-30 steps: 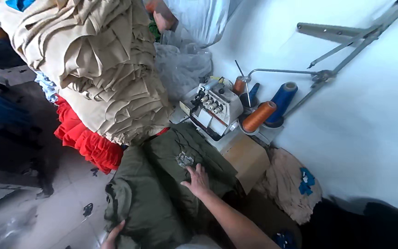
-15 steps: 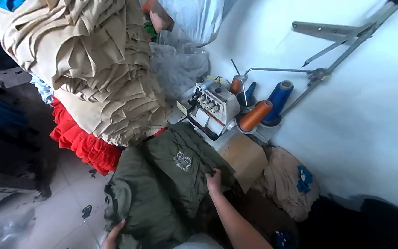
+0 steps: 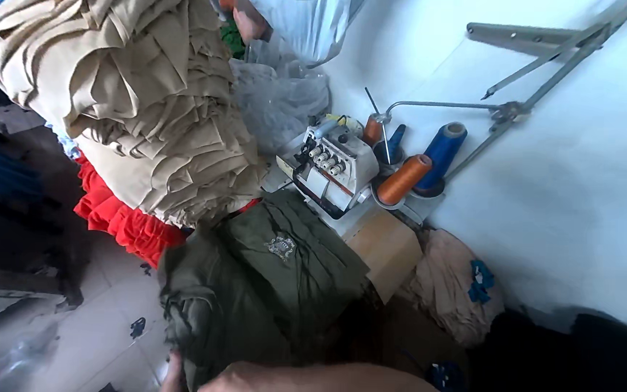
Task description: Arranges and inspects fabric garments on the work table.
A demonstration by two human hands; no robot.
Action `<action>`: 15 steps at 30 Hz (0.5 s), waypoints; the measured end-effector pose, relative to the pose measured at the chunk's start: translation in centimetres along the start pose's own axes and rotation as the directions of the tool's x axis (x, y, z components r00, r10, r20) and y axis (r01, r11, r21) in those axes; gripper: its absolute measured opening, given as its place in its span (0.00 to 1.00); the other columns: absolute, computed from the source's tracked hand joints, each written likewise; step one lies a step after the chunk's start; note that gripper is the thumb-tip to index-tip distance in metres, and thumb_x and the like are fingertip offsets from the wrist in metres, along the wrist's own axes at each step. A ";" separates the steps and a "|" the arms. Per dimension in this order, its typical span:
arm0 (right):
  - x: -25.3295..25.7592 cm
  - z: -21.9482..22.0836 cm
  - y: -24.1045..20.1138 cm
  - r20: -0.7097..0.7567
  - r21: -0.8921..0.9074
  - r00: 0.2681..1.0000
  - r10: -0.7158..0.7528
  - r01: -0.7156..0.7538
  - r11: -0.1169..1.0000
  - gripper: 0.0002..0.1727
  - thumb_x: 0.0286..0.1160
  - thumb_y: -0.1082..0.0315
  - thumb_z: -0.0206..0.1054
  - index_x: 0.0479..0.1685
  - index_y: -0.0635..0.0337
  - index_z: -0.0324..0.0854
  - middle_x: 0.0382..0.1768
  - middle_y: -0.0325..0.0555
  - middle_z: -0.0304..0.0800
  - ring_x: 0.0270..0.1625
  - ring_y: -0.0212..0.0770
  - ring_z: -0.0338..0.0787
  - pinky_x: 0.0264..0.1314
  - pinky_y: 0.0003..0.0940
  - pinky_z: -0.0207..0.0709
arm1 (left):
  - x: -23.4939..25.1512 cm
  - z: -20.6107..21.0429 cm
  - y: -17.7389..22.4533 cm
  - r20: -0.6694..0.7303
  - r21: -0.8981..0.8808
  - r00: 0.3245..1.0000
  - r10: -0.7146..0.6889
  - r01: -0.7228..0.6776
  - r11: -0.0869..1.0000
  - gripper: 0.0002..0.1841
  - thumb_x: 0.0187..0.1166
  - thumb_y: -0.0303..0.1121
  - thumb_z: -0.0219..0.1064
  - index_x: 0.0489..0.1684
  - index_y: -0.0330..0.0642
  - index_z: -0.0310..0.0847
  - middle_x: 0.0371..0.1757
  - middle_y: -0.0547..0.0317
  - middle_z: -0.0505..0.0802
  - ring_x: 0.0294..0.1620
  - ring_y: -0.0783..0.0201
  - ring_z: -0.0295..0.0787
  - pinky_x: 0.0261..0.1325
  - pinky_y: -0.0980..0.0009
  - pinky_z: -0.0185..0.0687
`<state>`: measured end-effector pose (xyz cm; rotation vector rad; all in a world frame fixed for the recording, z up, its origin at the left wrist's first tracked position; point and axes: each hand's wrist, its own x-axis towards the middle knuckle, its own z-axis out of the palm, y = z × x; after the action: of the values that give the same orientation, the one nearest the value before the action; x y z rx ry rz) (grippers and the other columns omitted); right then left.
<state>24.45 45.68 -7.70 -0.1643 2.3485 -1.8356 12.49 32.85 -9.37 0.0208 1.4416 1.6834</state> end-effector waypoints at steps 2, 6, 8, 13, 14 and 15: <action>0.4 0.0 0.4 0.088 -0.023 0.996 0.008 -0.006 1.000 0.17 0.89 0.74 0.51 0.63 0.70 0.84 0.53 0.68 0.91 0.59 0.65 0.91 0.66 0.63 0.77 | -0.1 0.2 -0.1 -0.017 0.040 1.000 -0.007 0.007 0.999 0.50 0.57 0.77 0.70 0.73 0.47 0.69 0.52 0.66 0.95 0.53 0.72 0.93 0.58 0.65 0.92; -1.0 -1.2 1.2 -0.241 0.202 0.959 0.149 -0.100 0.974 0.16 0.87 0.67 0.62 0.54 0.72 0.88 0.48 0.61 0.93 0.49 0.51 0.93 0.60 0.48 0.85 | 0.8 1.2 -0.1 -0.273 0.191 0.961 -0.033 0.088 0.978 0.24 0.83 0.36 0.64 0.74 0.35 0.68 0.48 0.54 0.92 0.46 0.67 0.92 0.51 0.64 0.91; -2.8 -3.9 1.8 -0.576 0.287 0.722 0.383 -0.259 0.922 0.16 0.86 0.65 0.62 0.53 0.71 0.86 0.49 0.58 0.91 0.53 0.46 0.91 0.63 0.42 0.83 | 1.1 0.9 0.0 -0.296 0.199 0.954 -0.046 0.109 0.974 0.23 0.84 0.34 0.62 0.74 0.35 0.68 0.51 0.52 0.92 0.48 0.67 0.92 0.52 0.63 0.91; -6.7 -12.3 8.7 -0.783 0.489 0.038 0.621 -0.580 0.652 0.18 0.89 0.66 0.57 0.72 0.64 0.77 0.71 0.61 0.82 0.71 0.54 0.85 0.76 0.49 0.77 | 1.4 0.4 -0.5 -0.292 0.176 0.954 -0.071 0.126 0.976 0.27 0.83 0.37 0.63 0.80 0.38 0.64 0.58 0.50 0.90 0.54 0.64 0.90 0.56 0.61 0.89; -6.7 -13.1 9.9 -0.783 0.506 -0.001 0.622 -0.584 0.635 0.20 0.89 0.64 0.59 0.73 0.62 0.76 0.73 0.61 0.81 0.72 0.56 0.85 0.75 0.53 0.78 | 1.5 0.3 -0.6 -0.286 0.170 0.955 -0.078 0.130 0.977 0.28 0.83 0.37 0.63 0.80 0.38 0.64 0.58 0.49 0.90 0.55 0.64 0.90 0.57 0.61 0.89; -6.5 -13.8 10.6 -0.775 0.515 -0.015 0.632 -0.594 0.618 0.21 0.87 0.62 0.63 0.74 0.60 0.76 0.74 0.60 0.80 0.73 0.58 0.84 0.75 0.55 0.78 | 1.5 0.2 -0.6 -0.286 0.166 0.955 -0.082 0.134 0.977 0.28 0.82 0.37 0.63 0.80 0.38 0.64 0.58 0.49 0.90 0.54 0.63 0.91 0.57 0.60 0.90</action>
<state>28.29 62.57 -14.41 2.2123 2.0683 -1.4963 11.98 33.87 -10.53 -0.1974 1.7721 1.5018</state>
